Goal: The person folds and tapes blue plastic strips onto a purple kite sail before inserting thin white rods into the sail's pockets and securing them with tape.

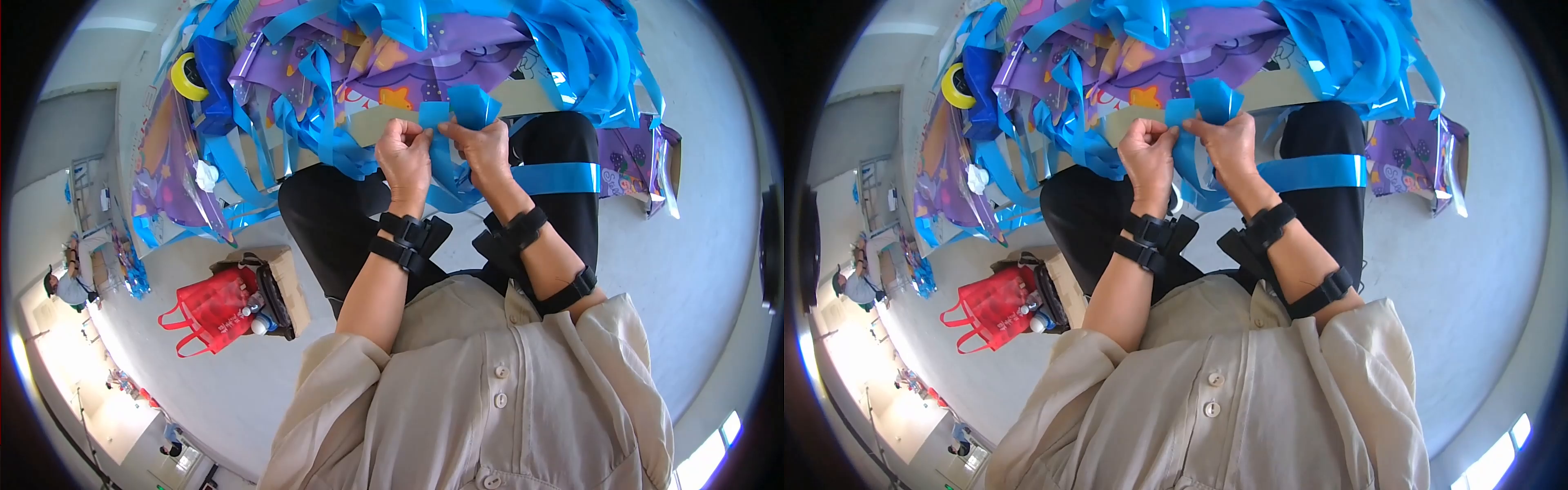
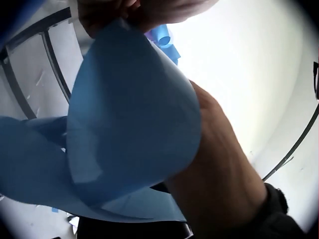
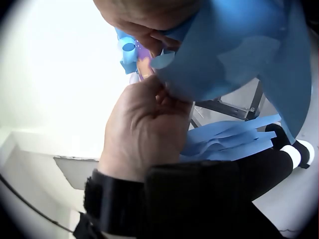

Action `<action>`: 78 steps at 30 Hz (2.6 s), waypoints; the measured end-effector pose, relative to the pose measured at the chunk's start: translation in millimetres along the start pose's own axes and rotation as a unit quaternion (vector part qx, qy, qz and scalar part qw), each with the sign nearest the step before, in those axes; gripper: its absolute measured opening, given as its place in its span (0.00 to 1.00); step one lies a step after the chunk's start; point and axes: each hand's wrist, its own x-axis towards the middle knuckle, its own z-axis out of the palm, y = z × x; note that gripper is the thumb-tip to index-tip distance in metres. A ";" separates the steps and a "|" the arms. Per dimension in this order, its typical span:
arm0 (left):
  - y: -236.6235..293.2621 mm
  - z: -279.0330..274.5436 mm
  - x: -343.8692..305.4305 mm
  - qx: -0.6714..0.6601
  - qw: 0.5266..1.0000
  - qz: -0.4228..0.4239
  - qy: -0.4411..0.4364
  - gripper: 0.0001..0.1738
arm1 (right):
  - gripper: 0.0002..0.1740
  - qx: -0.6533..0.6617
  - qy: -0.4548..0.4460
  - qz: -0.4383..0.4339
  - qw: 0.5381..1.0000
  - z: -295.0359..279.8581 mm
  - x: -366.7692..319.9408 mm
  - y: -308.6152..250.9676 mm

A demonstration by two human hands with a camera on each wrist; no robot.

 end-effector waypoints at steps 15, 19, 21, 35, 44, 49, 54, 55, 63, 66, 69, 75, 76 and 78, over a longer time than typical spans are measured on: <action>-0.5 5.6 3.5 0.071 0.996 0.026 0.040 0.09 | 0.08 -0.064 0.004 -0.074 0.995 2.3 -8.2 14.6; -3.0 6.1 3.8 0.109 0.992 0.050 0.032 0.08 | 0.07 -0.004 -0.026 -0.063 0.998 0.9 -3.1 20.3; -3.3 4.0 4.6 0.152 0.984 0.086 0.019 0.09 | 0.07 -0.019 -0.021 -0.064 0.998 -0.8 1.8 23.8; 5.0 -7.1 -4.8 0.430 0.849 0.302 -0.064 0.14 | 0.06 -0.017 -0.024 -0.063 0.998 0.4 8.0 28.4; 4.3 -7.7 -9.3 0.447 0.837 0.309 -0.067 0.16 | 0.06 -0.003 -0.035 -0.106 0.994 -1.7 13.0 38.7; 2.6 -7.8 -9.7 0.449 0.835 0.311 -0.068 0.17 | 0.05 -0.028 -0.030 -0.098 0.994 -2.8 12.8 37.0; 1.9 -7.9 -9.0 0.447 0.834 0.317 -0.066 0.17 | 0.05 -0.020 -0.029 -0.096 0.995 -1.8 10.5 34.4; 2.3 -7.9 -9.2 0.447 0.833 0.318 -0.066 0.16 | 0.06 -0.013 -0.029 -0.102 0.994 -1.6 10.2 34.3; 2.8 -8.0 -8.9 0.448 0.832 0.320 -0.070 0.16 | 0.05 -0.025 -0.028 -0.101 0.994 -3.6 12.5 39.0; 2.0 -9.3 -7.2 0.451 0.830 0.320 -0.076 0.15 | 0.04 -0.029 -0.033 -0.100 0.994 -4.4 13.9 39.7; 2.9 -10.4 -6.6 0.455 0.827 0.320 -0.085 0.13 | 0.03 -0.034 -0.041 -0.101 0.993 -6.6 14.9 41.1; 2.7 -11.5 -5.9 0.452 0.825 0.326 -0.086 0.13 | 0.04 -0.028 -0.048 -0.110 0.992 -5.2 14.1 39.6; 2.5 -11.8 -5.7 0.450 0.826 0.328 -0.087 0.13 | 0.04 -0.024 -0.052 -0.105 0.993 -5.3 13.5 39.0; 2.4 -12.0 -5.5 0.448 0.829 0.324 -0.088 0.13 | 0.04 -0.036 -0.050 -0.097 0.993 -6.2 12.3 37.6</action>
